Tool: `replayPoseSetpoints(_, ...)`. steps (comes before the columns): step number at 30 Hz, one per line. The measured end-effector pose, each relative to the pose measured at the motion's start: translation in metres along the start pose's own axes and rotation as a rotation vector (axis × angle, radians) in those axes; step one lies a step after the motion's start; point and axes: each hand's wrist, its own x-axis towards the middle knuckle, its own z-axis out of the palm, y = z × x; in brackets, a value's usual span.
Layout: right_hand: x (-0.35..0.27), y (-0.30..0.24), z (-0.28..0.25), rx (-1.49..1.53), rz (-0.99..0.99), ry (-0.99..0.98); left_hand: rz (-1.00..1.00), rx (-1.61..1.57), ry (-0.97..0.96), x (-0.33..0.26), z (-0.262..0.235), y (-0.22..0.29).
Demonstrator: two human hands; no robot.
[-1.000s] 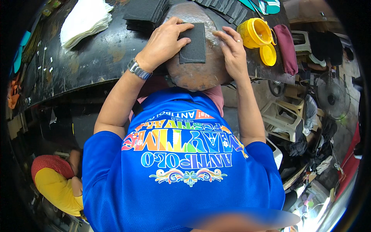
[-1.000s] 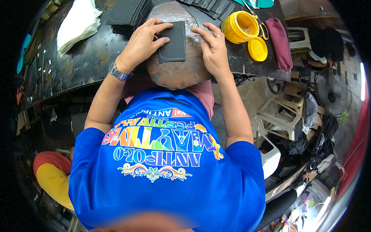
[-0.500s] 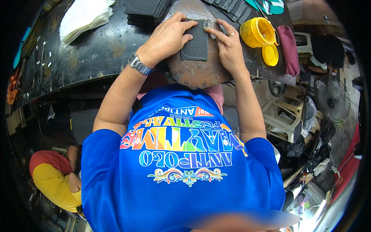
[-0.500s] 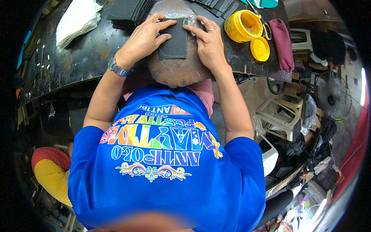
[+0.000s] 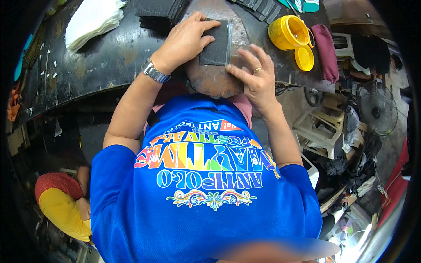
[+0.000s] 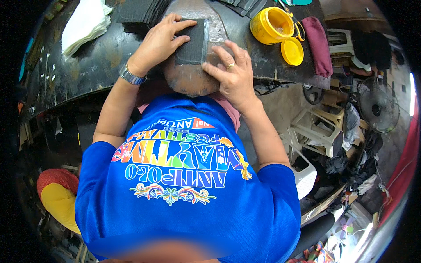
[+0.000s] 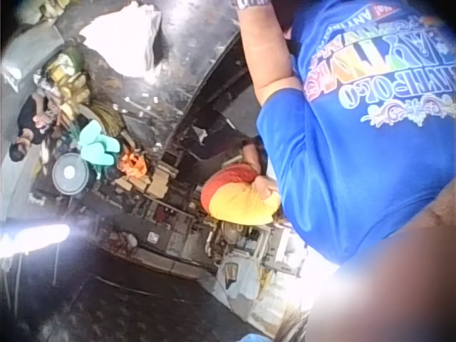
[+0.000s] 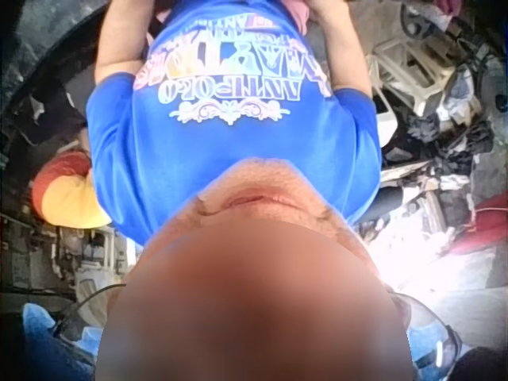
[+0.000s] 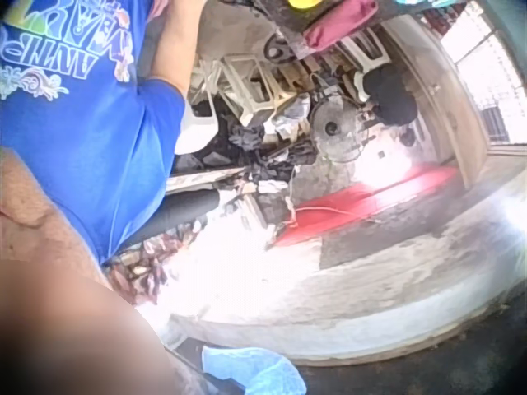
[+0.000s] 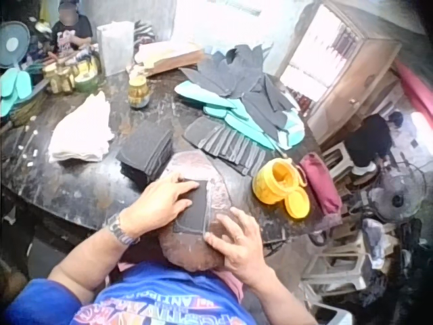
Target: The person repeatedly rubs small black rectangular rubber pieces on a round wooden block using both hands. They pick up a piece, rub it on the block, and place it back down, repeating this cycle throughout the clip.
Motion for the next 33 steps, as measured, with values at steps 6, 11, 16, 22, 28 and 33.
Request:
replayPoseSetpoints(6, 0.01, 0.005, 0.0, 0.632, 0.312, 0.283, -0.032, -0.492, 0.051, 0.021, -0.038, 0.03)
replayPoseSetpoints(11, 0.025, 0.006, 0.018, 1.127, 0.631, 0.456, 0.046, -0.551, 0.146, 0.107, -0.118, 0.003)
replayPoseSetpoints(16, 0.031, -0.005, 0.031, 1.055, 0.631, 0.353, 0.085, -0.296, 0.017, 0.19, -0.126, -0.069)
replayPoseSetpoints(22, 0.03, -0.003, 0.031, 1.031, 0.625, 0.309, 0.044, -0.464, -0.29, 0.234, -0.054, -0.153)
replayPoseSetpoints(28, 0.029, -0.003, 0.032, 0.978, 0.612, 0.261, -0.085, -0.459, -0.334, 0.251, -0.002, -0.177)
replayPoseSetpoints(33, 0.032, -0.003, 0.032, 0.919, 0.594, 0.246, 0.012, 0.146, -0.2, 0.242, -0.015, -0.146)
